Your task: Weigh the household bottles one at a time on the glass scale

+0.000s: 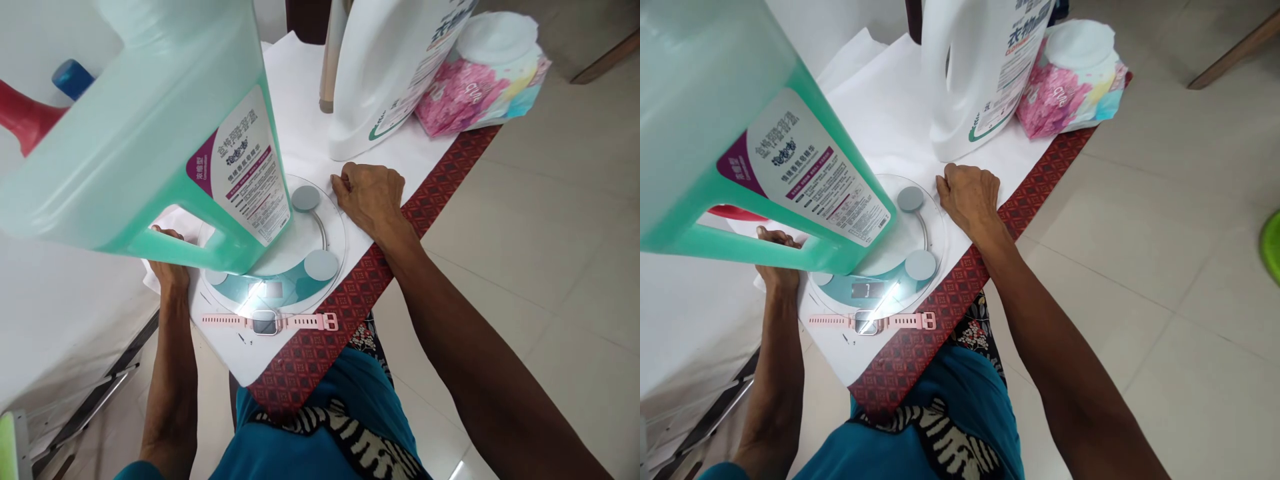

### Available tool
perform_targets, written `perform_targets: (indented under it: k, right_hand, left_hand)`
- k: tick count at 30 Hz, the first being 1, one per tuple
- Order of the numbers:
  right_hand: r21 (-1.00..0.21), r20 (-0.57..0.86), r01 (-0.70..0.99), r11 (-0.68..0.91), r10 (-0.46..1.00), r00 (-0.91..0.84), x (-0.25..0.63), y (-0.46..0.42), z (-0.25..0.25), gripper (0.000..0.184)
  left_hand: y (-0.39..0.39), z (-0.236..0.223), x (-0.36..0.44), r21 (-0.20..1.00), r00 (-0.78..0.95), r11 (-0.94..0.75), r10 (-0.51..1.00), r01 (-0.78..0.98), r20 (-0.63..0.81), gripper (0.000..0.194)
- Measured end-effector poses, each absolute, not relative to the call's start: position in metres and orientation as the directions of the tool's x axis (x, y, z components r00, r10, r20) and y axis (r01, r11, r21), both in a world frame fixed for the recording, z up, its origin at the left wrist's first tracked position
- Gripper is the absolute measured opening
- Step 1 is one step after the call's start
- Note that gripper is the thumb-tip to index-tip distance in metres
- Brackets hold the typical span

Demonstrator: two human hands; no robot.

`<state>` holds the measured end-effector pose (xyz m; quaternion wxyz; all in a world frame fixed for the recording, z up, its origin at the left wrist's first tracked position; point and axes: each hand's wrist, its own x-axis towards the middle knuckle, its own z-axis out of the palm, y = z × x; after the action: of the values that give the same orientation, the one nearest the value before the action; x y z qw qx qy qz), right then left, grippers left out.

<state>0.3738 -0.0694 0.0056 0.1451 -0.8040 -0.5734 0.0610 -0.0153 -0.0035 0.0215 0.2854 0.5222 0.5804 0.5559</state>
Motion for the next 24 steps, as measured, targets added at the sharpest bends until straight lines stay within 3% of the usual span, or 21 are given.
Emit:
perform_targets:
  k: [3, 5, 8, 13, 19, 24]
  right_hand:
    - [-0.303, 0.037, 0.899, -0.315, 0.939, 0.342, 0.371, -0.07, 0.015, 0.048]
    - [-0.295, 0.013, 0.898, -0.326, 0.939, 0.345, 0.368, -0.071, 0.022, 0.047]
    - [-0.282, -0.009, 0.899, -0.335, 0.938, 0.347, 0.366, -0.071, 0.031, 0.046]
    - [-0.292, -0.035, 0.903, -0.315, 0.947, 0.319, 0.366, -0.072, 0.039, 0.047]
    - [-0.334, -0.035, 0.9, -0.279, 0.958, 0.284, 0.368, -0.074, 0.041, 0.046]
    - [-0.341, -0.02, 0.902, -0.266, 0.961, 0.276, 0.368, -0.072, 0.04, 0.046]
  left_hand:
    - [-0.01, 0.039, 0.002, 0.949, -0.236, -0.251, 0.927, 0.192, 0.292, 0.057]
    - [-0.018, 0.058, 0.02, 0.902, -0.195, -0.407, 0.882, 0.143, 0.428, 0.061]
    - [-0.039, 0.091, 0.051, 0.786, -0.123, -0.613, 0.776, 0.085, 0.619, 0.083]
    - [-0.071, 0.124, 0.087, 0.881, -0.047, -0.471, 0.88, 0.049, 0.473, 0.077]
    - [-0.051, 0.147, 0.115, 0.897, -0.283, -0.443, 0.858, 0.013, 0.428, 0.094]
    - [0.011, 0.157, 0.148, 0.858, -0.314, -0.509, 0.827, -0.064, 0.467, 0.094]
